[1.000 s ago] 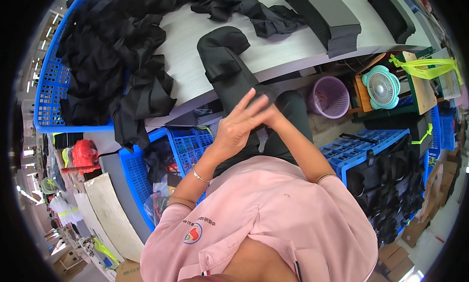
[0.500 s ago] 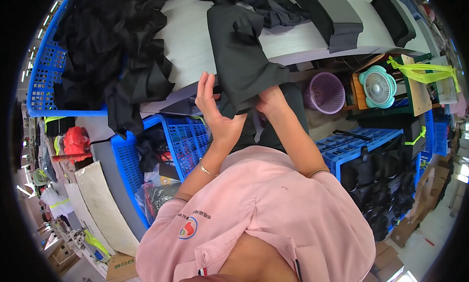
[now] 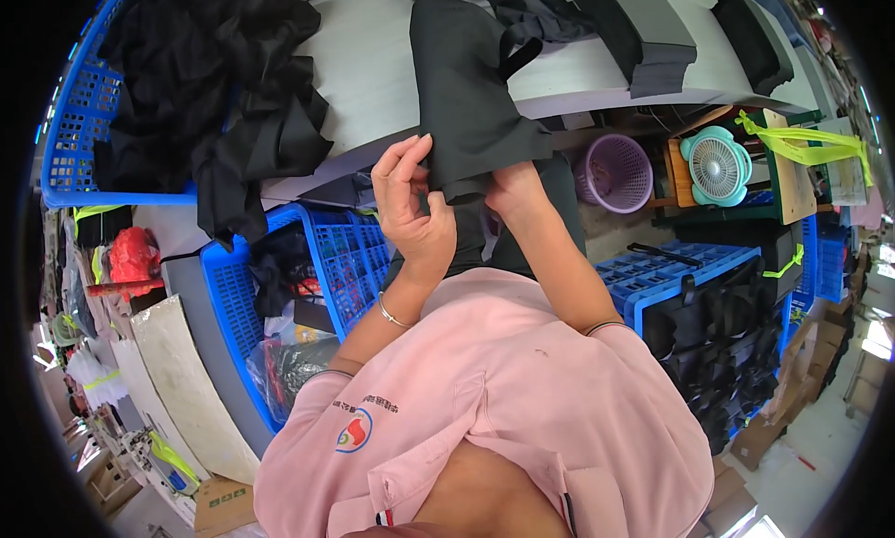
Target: Inserting foam stiffeners into black fabric pouches and folding them at a factory workstation.
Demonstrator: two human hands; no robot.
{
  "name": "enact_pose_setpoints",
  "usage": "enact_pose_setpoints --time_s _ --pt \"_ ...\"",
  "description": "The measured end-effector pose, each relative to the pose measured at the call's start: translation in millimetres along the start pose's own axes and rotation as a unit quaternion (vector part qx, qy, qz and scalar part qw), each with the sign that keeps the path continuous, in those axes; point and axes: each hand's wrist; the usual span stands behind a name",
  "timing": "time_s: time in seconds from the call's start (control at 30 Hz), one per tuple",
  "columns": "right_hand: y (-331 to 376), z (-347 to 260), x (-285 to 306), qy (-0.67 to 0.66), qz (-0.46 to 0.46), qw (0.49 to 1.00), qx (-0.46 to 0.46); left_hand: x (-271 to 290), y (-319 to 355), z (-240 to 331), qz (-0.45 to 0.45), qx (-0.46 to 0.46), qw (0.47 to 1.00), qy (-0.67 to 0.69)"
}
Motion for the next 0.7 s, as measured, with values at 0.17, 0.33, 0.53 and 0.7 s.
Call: enact_pose_setpoints --time_s 0.17,0.33,0.53,0.7 --pt "2.9 1.7 -1.6 0.012 0.002 1.000 0.017 4.3 -2.0 2.4 -0.020 -0.005 1.000 0.001" --pt "2.4 2.7 -2.2 0.014 0.039 0.999 0.029 5.7 2.4 3.5 -0.035 0.006 0.999 0.015" --pt "2.1 4.3 -6.4 0.006 0.045 0.999 0.016 10.0 4.0 -2.6 -0.052 0.009 0.999 0.010" --pt "-1.8 9.5 -8.5 0.030 0.064 0.997 -0.002 15.4 4.8 -5.3 -0.071 0.029 0.997 0.003"
Point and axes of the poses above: each hand's wrist, its own y-axis away from the middle knuckle, its own x-axis out of the back of the hand, z = x × y, and after that the axes turned 9 degrees about z, right-handed
